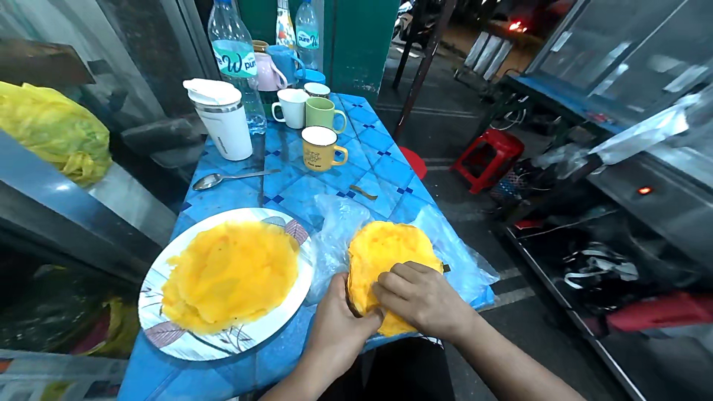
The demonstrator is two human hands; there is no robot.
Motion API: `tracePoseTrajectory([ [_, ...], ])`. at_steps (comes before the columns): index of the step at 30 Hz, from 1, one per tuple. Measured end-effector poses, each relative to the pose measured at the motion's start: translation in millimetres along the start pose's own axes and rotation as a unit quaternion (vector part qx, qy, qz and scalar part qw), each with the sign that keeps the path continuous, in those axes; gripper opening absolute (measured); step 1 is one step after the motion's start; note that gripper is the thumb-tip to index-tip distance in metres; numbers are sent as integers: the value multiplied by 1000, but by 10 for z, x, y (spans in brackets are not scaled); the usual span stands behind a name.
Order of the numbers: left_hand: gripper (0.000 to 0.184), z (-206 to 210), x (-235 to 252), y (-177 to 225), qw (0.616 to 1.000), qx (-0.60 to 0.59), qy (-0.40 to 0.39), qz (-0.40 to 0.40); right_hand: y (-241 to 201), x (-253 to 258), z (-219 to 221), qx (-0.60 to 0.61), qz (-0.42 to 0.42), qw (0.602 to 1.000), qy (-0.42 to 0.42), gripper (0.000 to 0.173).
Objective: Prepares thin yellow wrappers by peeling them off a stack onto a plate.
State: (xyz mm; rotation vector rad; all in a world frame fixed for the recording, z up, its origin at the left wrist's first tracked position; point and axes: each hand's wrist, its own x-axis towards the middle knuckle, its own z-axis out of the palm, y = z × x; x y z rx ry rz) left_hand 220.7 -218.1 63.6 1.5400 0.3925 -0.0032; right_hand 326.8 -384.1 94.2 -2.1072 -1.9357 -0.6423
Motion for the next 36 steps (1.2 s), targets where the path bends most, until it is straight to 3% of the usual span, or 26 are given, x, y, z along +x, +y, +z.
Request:
tracePoseTrajectory([
  [6, 65, 5, 8, -23, 1000, 11, 0, 11, -12, 33, 72, -20, 42, 999, -4, 14],
  [13, 69, -11, 12, -18, 1000, 9, -3, 10, -1, 37, 149, 31, 120, 991, 49, 16],
  [22, 69, -2, 3, -27, 1000, -2, -2, 14, 38, 27, 63, 117, 166, 979, 13, 18],
  [27, 69, -4, 12, -37, 1000, -4, 1, 19, -56, 70, 129, 66, 189, 979, 42, 18],
  [33, 70, 0, 14, -11, 1000, -19, 1, 7, -66, 15, 170, 106, 311, 942, 74, 12],
  [36, 70, -2, 12, -18, 1000, -17, -3, 12, -19, -15, 97, 149, 320, 935, 35, 16],
])
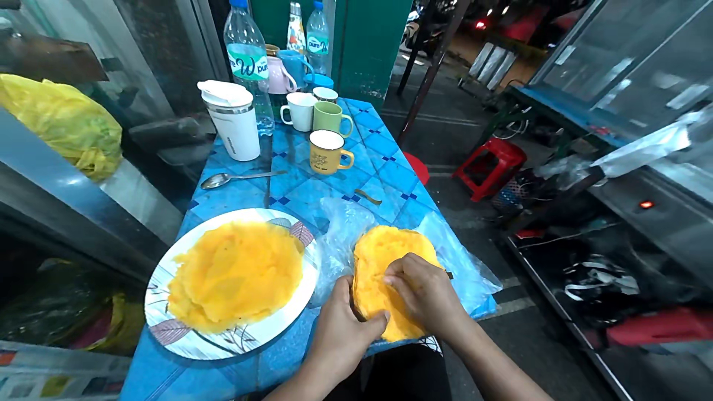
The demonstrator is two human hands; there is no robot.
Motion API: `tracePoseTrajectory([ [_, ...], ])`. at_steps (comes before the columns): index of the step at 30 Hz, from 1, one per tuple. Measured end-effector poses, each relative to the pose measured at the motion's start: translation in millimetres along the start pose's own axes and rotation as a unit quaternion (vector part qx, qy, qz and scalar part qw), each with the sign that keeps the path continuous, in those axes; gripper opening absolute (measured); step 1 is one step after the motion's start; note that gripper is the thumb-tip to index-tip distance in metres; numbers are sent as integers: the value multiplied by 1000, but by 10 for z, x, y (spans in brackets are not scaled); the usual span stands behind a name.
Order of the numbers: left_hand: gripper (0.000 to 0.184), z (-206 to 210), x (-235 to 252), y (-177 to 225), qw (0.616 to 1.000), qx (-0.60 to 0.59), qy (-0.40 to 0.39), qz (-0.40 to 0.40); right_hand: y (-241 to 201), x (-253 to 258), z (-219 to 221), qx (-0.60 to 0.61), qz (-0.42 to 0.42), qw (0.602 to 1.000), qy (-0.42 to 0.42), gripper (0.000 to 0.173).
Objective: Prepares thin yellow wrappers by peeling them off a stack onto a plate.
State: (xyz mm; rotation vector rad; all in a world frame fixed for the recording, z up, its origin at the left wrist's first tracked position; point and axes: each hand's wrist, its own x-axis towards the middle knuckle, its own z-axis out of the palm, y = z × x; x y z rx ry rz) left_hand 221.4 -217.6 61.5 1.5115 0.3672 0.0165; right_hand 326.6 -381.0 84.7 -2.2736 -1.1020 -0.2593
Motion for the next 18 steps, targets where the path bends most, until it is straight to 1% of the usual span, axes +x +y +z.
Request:
tracePoseTrajectory([
  [2, 70, 0, -1, 0, 1000, 0, -1, 0, 9, 4, -74, 11, 11, 999, -40, 31],
  [3, 69, 1, -3, 0, 1000, 1, 0, 1, 7, 7, -95, 17, 20, 998, -54, 34],
  [4, 68, 2, -5, 1, 1000, 0, 0, 2, 1, 10, -103, 25, 28, 997, -62, 34],
  [6, 67, 7, -6, 2, 1000, -1, 1, 5, -16, 19, -89, 44, 40, 996, -65, 26],
  [9, 68, 9, -8, 14, 1000, 0, 2, 1, -41, 36, -44, 32, 32, 998, -36, 13],
  [12, 69, 8, -7, 13, 1000, 6, 4, 2, -13, 73, -63, 16, 23, 1000, -12, 13],
  [15, 70, 3, -6, 14, 1000, 15, 3, 2, 54, 135, -171, 44, 36, 998, 3, 11],
  [18, 71, 5, -8, 29, 1000, 19, 3, -8, 148, 205, -310, 81, 66, 994, 14, 10],
])
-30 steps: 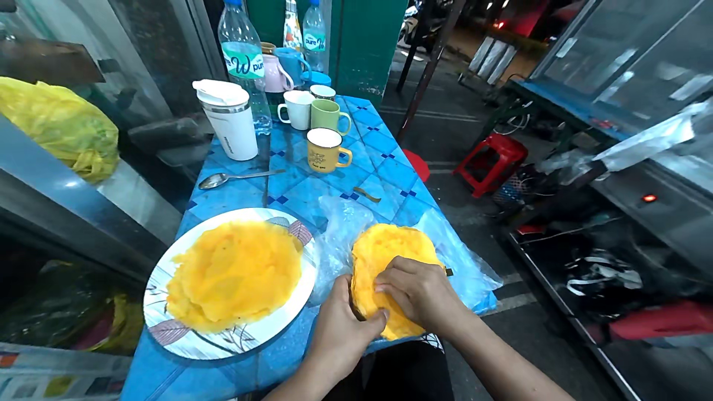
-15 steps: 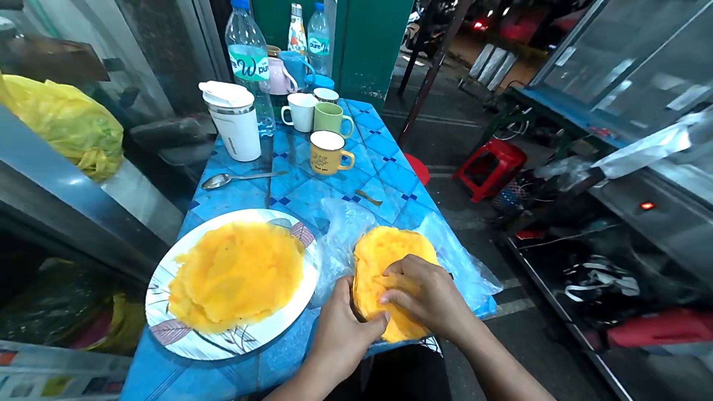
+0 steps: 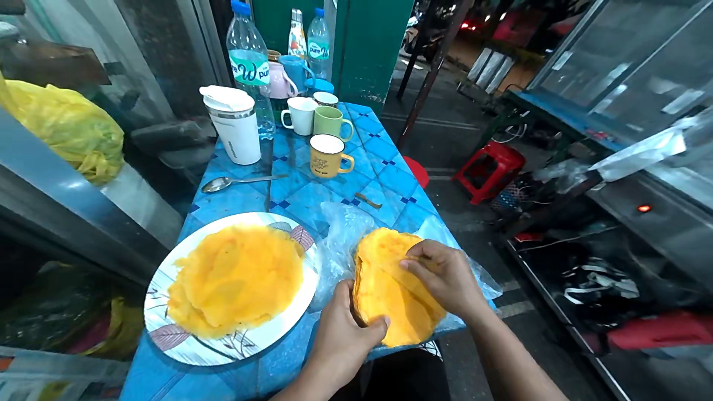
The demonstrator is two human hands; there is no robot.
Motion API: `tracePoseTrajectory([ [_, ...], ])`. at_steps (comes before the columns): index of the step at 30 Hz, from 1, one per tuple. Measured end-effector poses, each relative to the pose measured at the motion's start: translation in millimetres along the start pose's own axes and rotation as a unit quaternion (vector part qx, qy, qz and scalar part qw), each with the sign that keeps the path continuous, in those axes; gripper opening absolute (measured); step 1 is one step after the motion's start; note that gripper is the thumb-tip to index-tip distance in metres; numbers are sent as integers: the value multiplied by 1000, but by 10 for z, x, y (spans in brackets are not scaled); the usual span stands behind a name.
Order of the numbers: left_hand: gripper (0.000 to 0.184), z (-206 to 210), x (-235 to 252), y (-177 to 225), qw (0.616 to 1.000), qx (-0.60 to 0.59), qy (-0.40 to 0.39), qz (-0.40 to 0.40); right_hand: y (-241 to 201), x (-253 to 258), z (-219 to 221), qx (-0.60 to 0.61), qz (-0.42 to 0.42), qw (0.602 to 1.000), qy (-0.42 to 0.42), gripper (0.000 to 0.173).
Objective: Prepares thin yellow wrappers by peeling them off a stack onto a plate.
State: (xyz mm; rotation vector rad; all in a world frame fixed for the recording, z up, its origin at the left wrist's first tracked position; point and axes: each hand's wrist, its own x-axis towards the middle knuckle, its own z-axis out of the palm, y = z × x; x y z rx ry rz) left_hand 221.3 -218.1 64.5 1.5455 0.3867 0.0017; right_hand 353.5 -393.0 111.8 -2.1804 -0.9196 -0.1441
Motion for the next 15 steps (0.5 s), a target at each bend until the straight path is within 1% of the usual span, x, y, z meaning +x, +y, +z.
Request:
tracePoseTrajectory([
  [2, 72, -3, -1, 3, 1000, -1, -2, -1, 27, 45, -78, 24, 21, 999, -20, 8],
  [4, 72, -6, -1, -6, 1000, -4, -2, 6, 22, 65, -112, 47, 32, 996, -64, 11],
  [6, 72, -9, -1, -9, 1000, -5, 0, 9, -9, 72, -127, 51, 61, 989, -123, 26],
  [7, 72, -9, -2, -11, 1000, -4, 0, 10, -31, 81, -134, 47, 75, 986, -144, 30],
  [8, 72, -9, -1, -10, 1000, -4, 0, 9, -54, 97, -145, 39, 87, 983, -158, 28],
  [11, 71, -11, -1, 0, 1000, -1, 0, 8, -98, 219, -248, 2, 83, 983, -161, 9],
  [15, 72, -10, -1, -22, 1000, 9, 0, 18, -22, 558, -480, -11, 46, 986, -163, 4],
])
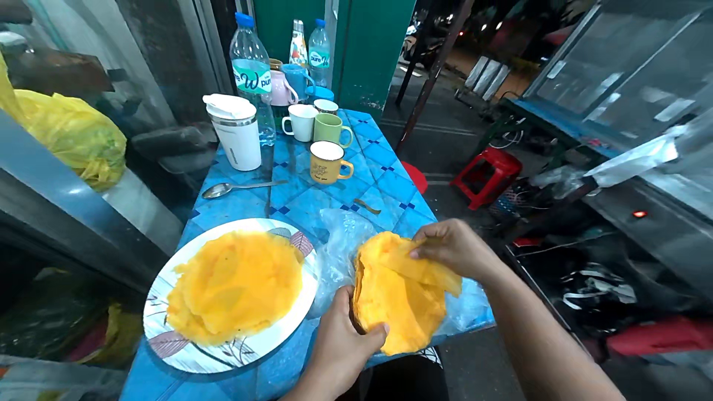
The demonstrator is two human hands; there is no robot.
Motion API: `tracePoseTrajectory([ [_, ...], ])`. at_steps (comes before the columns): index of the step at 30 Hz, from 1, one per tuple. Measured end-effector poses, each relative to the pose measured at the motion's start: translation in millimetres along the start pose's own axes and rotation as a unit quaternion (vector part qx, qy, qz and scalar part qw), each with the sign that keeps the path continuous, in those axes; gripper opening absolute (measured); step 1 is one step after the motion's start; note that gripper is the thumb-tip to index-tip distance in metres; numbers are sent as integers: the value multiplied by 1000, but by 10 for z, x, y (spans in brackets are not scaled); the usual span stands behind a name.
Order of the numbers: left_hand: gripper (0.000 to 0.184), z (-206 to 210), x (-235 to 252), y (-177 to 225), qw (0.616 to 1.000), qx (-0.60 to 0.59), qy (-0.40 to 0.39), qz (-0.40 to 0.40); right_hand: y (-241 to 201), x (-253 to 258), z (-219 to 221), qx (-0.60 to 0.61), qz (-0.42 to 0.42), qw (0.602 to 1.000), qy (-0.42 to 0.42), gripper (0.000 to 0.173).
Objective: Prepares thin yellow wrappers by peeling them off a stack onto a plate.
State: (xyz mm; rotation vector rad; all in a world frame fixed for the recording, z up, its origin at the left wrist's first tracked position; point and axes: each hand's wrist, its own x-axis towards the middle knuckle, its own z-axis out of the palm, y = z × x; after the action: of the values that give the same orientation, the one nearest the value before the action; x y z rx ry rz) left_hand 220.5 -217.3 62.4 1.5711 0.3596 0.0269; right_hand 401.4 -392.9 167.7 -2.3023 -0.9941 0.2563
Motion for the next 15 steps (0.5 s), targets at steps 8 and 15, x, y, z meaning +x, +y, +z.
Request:
tracePoseTrajectory([
  [8, 71, -6, -4, 3, 1000, -15, 0, -6, 126, 624, -431, -36, 9, 994, -99, 7],
  [15, 72, -14, 3, 16, 1000, 9, -3, -9, 187, 842, -622, -54, 10, 993, -101, 5],
])
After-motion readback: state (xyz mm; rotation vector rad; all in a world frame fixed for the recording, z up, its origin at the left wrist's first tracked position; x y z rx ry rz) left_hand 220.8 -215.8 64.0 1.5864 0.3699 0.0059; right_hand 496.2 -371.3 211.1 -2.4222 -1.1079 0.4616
